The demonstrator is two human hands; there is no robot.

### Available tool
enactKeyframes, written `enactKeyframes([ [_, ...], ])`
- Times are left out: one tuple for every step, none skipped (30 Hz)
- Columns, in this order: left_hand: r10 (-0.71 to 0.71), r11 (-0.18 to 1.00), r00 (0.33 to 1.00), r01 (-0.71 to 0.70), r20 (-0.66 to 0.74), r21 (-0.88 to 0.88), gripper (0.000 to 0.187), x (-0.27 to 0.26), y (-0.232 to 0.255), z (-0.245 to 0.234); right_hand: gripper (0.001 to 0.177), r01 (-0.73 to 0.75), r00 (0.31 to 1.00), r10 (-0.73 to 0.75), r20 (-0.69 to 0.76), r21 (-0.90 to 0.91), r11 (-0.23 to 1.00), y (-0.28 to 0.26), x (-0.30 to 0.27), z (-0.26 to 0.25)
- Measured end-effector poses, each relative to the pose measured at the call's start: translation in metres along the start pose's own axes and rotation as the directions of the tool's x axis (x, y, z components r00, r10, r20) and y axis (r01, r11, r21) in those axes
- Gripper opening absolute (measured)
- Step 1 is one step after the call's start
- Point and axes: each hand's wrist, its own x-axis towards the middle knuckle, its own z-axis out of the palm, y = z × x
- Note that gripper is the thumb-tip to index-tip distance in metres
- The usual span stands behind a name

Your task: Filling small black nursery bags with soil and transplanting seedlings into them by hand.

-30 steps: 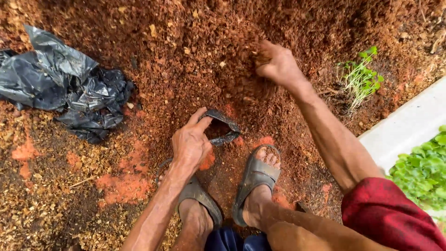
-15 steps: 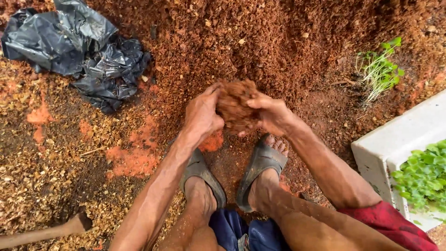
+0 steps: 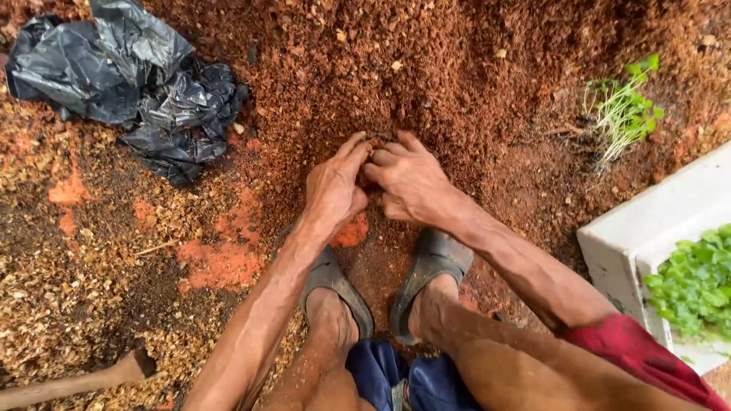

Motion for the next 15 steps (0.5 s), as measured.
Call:
enactKeyframes([
  [-0.031,0.999,1.0,0.031,-0.002,0.017,0.056,0.002,-0.002,0.001,0.054,0.005,0.996,0.005,-0.087,0.119,0.993,0.008,-0.003,-0.003],
  [-0.04,0.999,0.999,0.04,-0.007,0.012,0.056,0.0,0.0,-0.004,0.054,0.013,0.997,-0.004,-0.081,0.118,0.993,0.024,-0.002,-0.013],
  [-0.038,0.999,0.999,0.038,-0.024,-0.006,0.058,-0.001,0.001,-0.008,0.054,-0.009,0.975,0.04,-0.218,0.138,0.99,0.04,0.0,-0.022],
  [-0.038,0.999,0.999,0.037,-0.026,-0.021,0.059,-0.006,0.002,-0.011,0.055,-0.037,0.933,0.097,-0.346,0.175,0.984,0.053,-0.003,-0.028],
  [-0.048,0.999,0.999,0.047,-0.016,-0.023,0.059,-0.018,0.005,-0.01,0.055,-0.039,0.936,0.101,-0.337,0.185,0.982,0.053,0.007,-0.03],
  [0.067,0.993,0.992,-0.056,-0.107,0.107,0.06,-0.022,0.006,-0.012,0.07,-0.154,0.929,0.21,-0.304,0.198,0.968,0.057,0.02,-0.035],
  [0.192,0.959,0.965,-0.145,-0.18,0.243,0.06,-0.026,0.008,-0.016,0.092,-0.267,0.91,0.317,-0.269,0.207,0.941,0.062,0.034,-0.041],
  [0.191,0.958,0.965,-0.145,-0.178,0.246,0.06,-0.028,0.01,-0.016,0.092,-0.266,0.909,0.318,-0.269,0.21,0.941,0.07,0.039,-0.018],
  [0.177,0.969,0.968,-0.139,-0.18,0.207,0.062,-0.029,0.011,-0.017,0.076,-0.263,0.878,0.255,-0.405,0.037,0.964,0.078,0.044,0.005],
  [0.165,0.977,0.969,-0.135,-0.184,0.166,0.064,-0.032,0.011,-0.016,0.061,-0.276,0.836,0.165,-0.523,-0.141,0.951,0.085,0.05,0.03],
  [0.168,0.976,0.968,-0.137,-0.185,0.168,0.064,-0.027,0.014,-0.013,0.061,-0.277,0.835,0.166,-0.525,-0.14,0.951,0.09,0.041,0.037],
  [0.094,0.995,0.988,-0.088,-0.122,0.051,0.063,-0.026,0.017,-0.01,0.042,-0.281,0.861,0.221,-0.457,-0.065,0.958,0.094,0.032,0.044],
  [0.027,0.997,0.998,-0.03,-0.052,-0.064,0.062,-0.024,0.02,-0.006,0.026,-0.29,0.883,0.271,-0.383,0.01,0.957,0.098,0.022,0.051],
  [0.023,0.997,0.999,-0.026,-0.047,-0.072,0.062,-0.024,0.021,-0.002,0.026,-0.291,0.886,0.273,-0.374,0.008,0.957,0.103,0.007,0.053],
  [0.006,0.982,0.998,-0.016,-0.055,-0.187,0.064,-0.024,0.023,0.002,0.034,-0.232,0.911,0.328,-0.25,0.347,0.909,0.108,-0.009,0.055],
])
